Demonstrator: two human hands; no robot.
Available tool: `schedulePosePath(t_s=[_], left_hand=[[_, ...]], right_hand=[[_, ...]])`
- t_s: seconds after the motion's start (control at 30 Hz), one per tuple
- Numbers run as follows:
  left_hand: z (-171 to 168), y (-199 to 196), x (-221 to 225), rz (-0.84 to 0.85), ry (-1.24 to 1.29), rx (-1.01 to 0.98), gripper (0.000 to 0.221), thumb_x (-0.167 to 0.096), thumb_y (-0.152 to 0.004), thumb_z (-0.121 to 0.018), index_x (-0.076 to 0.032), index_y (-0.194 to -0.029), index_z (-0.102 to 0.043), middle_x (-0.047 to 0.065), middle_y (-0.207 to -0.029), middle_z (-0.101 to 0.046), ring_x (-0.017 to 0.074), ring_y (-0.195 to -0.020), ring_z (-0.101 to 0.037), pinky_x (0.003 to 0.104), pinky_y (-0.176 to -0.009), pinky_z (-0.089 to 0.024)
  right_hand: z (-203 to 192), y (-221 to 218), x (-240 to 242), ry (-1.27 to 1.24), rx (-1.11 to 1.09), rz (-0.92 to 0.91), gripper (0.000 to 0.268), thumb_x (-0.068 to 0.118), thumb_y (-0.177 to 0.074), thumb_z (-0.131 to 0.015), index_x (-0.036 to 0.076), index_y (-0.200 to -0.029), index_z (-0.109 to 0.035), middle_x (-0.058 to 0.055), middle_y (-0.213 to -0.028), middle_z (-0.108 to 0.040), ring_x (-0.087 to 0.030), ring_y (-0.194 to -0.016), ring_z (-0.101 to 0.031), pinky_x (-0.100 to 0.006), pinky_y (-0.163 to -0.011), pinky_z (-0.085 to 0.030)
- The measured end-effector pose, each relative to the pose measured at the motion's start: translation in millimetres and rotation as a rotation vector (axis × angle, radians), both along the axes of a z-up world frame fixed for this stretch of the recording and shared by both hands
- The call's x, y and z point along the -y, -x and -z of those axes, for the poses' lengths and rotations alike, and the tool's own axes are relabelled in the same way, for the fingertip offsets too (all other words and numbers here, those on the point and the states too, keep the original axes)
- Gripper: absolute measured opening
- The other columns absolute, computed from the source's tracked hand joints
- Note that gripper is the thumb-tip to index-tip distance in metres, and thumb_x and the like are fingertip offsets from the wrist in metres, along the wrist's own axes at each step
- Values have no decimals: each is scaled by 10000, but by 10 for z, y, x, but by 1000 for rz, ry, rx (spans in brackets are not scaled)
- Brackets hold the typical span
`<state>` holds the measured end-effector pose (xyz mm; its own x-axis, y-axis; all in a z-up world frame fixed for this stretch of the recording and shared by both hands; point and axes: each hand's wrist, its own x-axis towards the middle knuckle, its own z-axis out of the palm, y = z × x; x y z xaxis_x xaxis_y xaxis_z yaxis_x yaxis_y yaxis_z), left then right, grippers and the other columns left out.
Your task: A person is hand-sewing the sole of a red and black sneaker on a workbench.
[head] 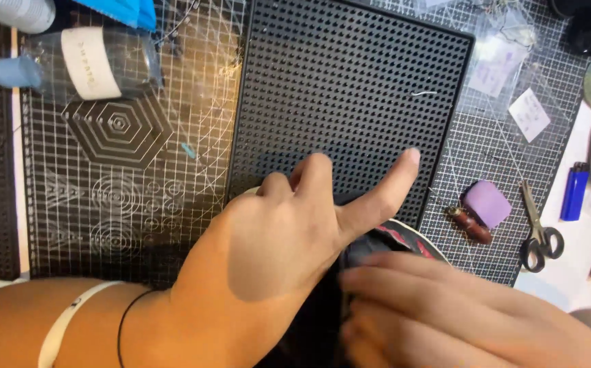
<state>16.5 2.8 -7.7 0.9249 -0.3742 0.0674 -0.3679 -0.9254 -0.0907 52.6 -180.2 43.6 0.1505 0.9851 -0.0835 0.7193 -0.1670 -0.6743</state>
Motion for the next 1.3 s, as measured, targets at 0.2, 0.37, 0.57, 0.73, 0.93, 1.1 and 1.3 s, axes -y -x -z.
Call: schedulePosePath(t_s=[0.2, 0.37, 0.57, 0.73, 0.93, 1.1, 1.3], left_hand=[[58, 25, 21, -22, 4, -44, 611, -153, -860, -403, -382, -1370, -156, -2, -712, -396, 96, -405, -386, 235, -310, -344], [95, 28, -27, -43, 71, 11, 630, -99, -849, -445, -372, -1354, -186, -14, -650, -342, 89, -384, -328, 245, -307, -285], [116, 13, -12, 11, 59, -26, 620, -156, -879, -456, -351, -1376, -140, -6, -645, -345, 86, -369, -295, 231, -303, -258], [61, -1, -45, 24, 36, -63, 654, -162, -882, -451, -315, -1393, -73, 0, -637, -371, 82, -357, -335, 220, -287, -289], [53, 4, -49, 15, 51, -81, 635, -187, -885, -425, -358, -1377, -61, -12, -636, -336, 98, -378, -351, 251, -283, -293], [29, -6, -60, 53, 43, -109, 640, -185, -882, -420, -313, -1390, -52, 5, -637, -369, 97, -356, -353, 234, -282, -300], [64, 32, -3, 35, -32, -83, 687, -91, -868, -395, -305, -1387, 2, 5, -645, -350, 86, -373, -343, 237, -289, -295]], right_hand=[[-62, -125, -447, -36, -226, 42, 219, 157, -942, -376, -4, -903, -518, -89, -645, -426, -200, -509, -411, -310, -516, -380], [412, 166, -183, 452, 19, 8, 215, 84, -769, -469, 90, -977, -521, -69, -663, -505, -207, -329, -541, -345, -292, -478], [512, 182, -352, 142, 400, -126, 62, -6, -655, -532, 53, -671, -532, -86, -589, -516, -232, -428, -488, -368, -355, -392], [595, 76, -323, 79, 324, -304, 77, -48, -687, -524, 27, -674, -522, -81, -547, -453, -187, -316, -398, -365, -245, -317], [687, 160, -284, 77, 445, -274, 125, -20, -617, -545, 81, -544, -529, -60, -583, -464, -218, -413, -409, -347, -306, -355], [701, 190, -308, 10, 491, -201, 182, 28, -663, -516, 106, -514, -447, -16, -545, -396, -170, -399, -340, -308, -326, -277], [795, 155, -277, -72, 526, -302, 150, 28, -652, -543, 112, -530, -520, -7, -579, -441, -191, -465, -414, -327, -338, -328]])
